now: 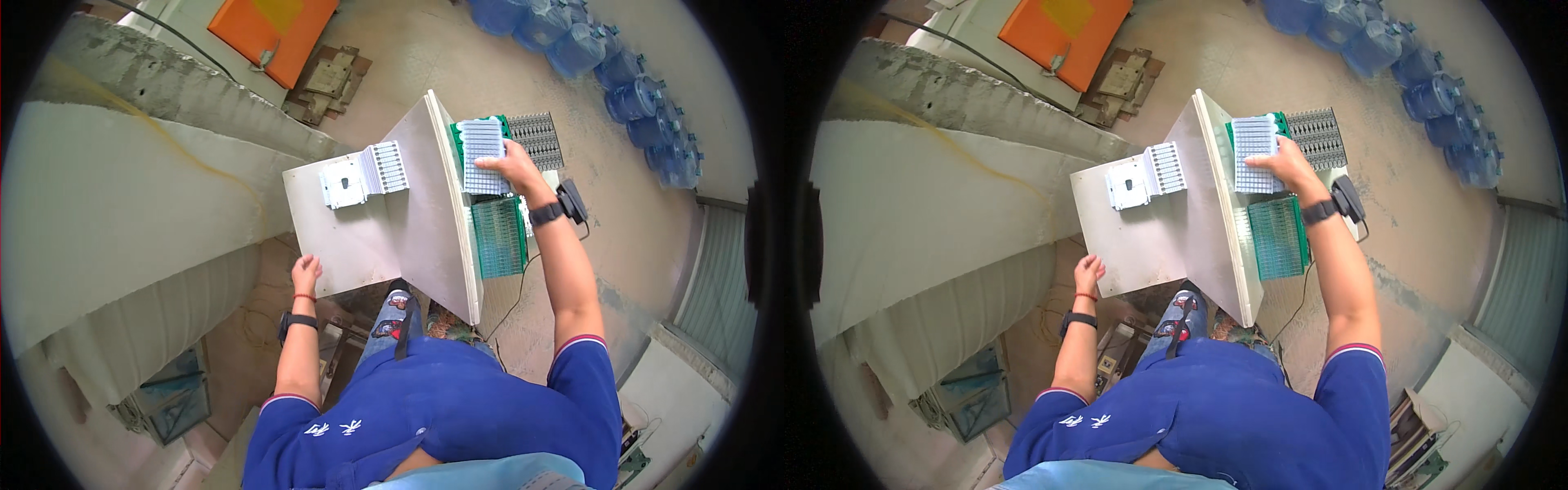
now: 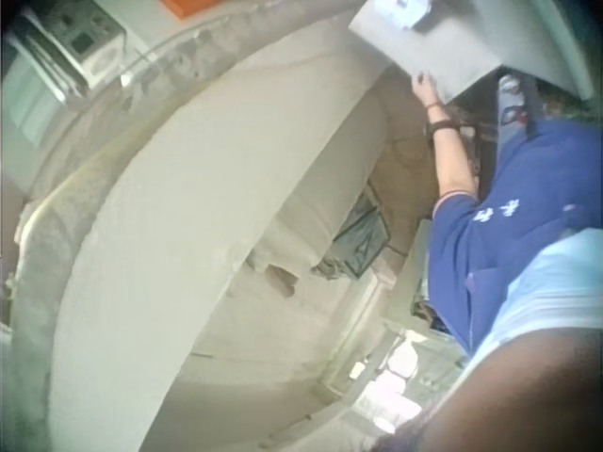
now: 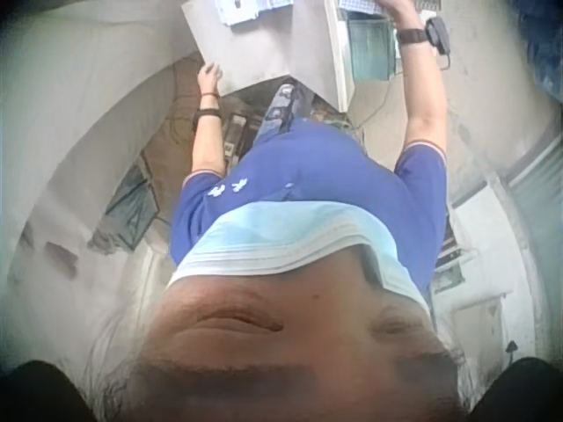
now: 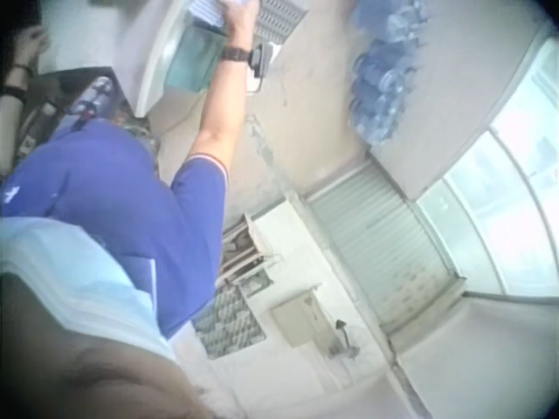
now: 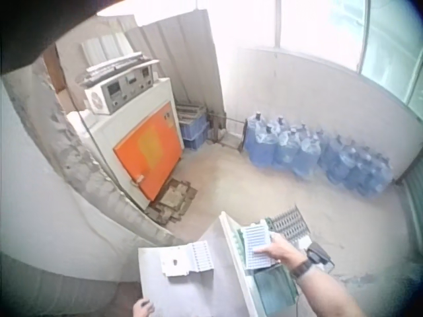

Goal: Sorting and stacking perforated metal grid components from a workspace into plastic bins on the floor.

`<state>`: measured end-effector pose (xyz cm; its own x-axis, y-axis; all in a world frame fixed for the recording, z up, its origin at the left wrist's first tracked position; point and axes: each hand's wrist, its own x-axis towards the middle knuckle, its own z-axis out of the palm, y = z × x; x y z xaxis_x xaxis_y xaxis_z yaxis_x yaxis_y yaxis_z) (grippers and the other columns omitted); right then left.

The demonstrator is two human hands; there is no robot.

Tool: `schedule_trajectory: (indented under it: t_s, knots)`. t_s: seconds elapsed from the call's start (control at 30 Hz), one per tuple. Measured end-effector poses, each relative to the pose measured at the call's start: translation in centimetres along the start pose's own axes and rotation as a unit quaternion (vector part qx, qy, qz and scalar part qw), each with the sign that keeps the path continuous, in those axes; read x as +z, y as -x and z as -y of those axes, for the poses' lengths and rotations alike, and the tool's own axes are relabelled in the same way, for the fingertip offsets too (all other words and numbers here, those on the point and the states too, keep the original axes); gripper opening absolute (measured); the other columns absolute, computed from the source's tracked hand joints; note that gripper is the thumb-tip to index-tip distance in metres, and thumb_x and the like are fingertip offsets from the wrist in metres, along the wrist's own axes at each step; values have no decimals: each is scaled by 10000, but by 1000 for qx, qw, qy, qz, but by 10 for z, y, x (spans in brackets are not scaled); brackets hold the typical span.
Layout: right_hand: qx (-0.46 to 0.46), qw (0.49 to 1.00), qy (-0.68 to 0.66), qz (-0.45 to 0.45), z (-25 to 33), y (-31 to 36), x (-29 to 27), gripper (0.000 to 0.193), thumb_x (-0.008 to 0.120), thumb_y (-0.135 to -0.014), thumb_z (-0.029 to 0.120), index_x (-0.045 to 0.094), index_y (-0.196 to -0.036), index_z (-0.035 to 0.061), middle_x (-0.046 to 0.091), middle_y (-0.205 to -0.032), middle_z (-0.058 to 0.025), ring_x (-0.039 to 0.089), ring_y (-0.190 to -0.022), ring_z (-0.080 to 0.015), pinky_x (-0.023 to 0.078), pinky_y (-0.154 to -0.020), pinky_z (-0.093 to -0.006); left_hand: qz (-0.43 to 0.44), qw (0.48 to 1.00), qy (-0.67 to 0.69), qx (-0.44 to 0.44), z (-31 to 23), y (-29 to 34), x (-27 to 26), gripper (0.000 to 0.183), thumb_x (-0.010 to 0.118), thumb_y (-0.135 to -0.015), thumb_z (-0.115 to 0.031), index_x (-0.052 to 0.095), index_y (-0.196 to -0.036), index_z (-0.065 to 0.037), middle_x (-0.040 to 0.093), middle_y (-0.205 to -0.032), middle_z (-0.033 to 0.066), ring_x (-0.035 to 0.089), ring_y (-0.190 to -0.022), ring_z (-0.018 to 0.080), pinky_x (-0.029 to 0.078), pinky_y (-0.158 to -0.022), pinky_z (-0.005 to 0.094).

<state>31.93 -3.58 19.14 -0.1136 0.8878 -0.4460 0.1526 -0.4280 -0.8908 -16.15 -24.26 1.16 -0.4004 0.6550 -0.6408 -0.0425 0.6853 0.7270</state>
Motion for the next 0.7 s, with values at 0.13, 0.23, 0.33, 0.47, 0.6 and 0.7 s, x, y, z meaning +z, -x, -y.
schedule_trajectory:
  t_s: [0.13, 0.23, 0.33, 0.47, 0.6, 0.7]
  knots:
    - [-44, 945, 305, -109, -38, -30, 14, 654, 783, -654, 290, 498, -1097, -98, 586, -1018, -262, 587, -931, -355, 471, -812, -378, -5, 999, 34, -33, 9, 38, -8, 349, 631, -820, -127, 516, -1103, 42, 585, -981, 109, 604, -766, 186, 523, -661, 295]
    - [-55, 894, 400, -193, -34, -20, 34, 786, 770, -664, 347, 405, -1176, -125, 491, -1132, -320, 499, -1058, -399, 422, -888, -411, -15, 998, 40, -42, 13, 53, -8, 352, 624, -825, -131, 515, -1110, 44, 592, -964, 111, 608, -744, 186, 523, -643, 294]
    - [-154, 868, 390, -266, -28, 2, 43, 817, 756, -681, 362, 367, -1203, -132, 431, -1189, -334, 427, -1123, -415, 376, -938, -432, 3, 999, 31, -43, 14, 59, -4, 358, 623, -825, -132, 512, -1111, 52, 592, -960, 117, 613, -747, 188, 523, -633, 293]
    - [-241, 866, 312, -307, -35, 37, 36, 737, 747, -702, 286, 381, -1226, -80, 455, -1169, -278, 429, -1112, -393, 369, -938, -429, 28, 998, 35, -35, 8, 67, 8, 368, 622, -824, -137, 510, -1109, 65, 596, -947, 126, 626, -749, 196, 529, -643, 288]
    - [-225, 862, 357, -280, -42, 80, 34, 717, 767, -645, 182, 404, -1234, -9, 443, -1207, -220, 425, -1129, -367, 369, -943, -423, 52, 998, 12, -20, 0, 71, 17, 366, 616, -827, -139, 515, -1111, 70, 604, -957, 136, 635, -765, 204, 533, -654, 282]
    - [-211, 837, 432, -260, -43, 84, 36, 760, 788, -567, 106, 421, -1228, 32, 424, -1244, -190, 427, -1136, -354, 363, -953, -425, 67, 998, -19, -7, -4, 74, 28, 357, 610, -832, -133, 520, -1113, 67, 605, -970, 142, 638, -768, 198, 530, -644, 269]
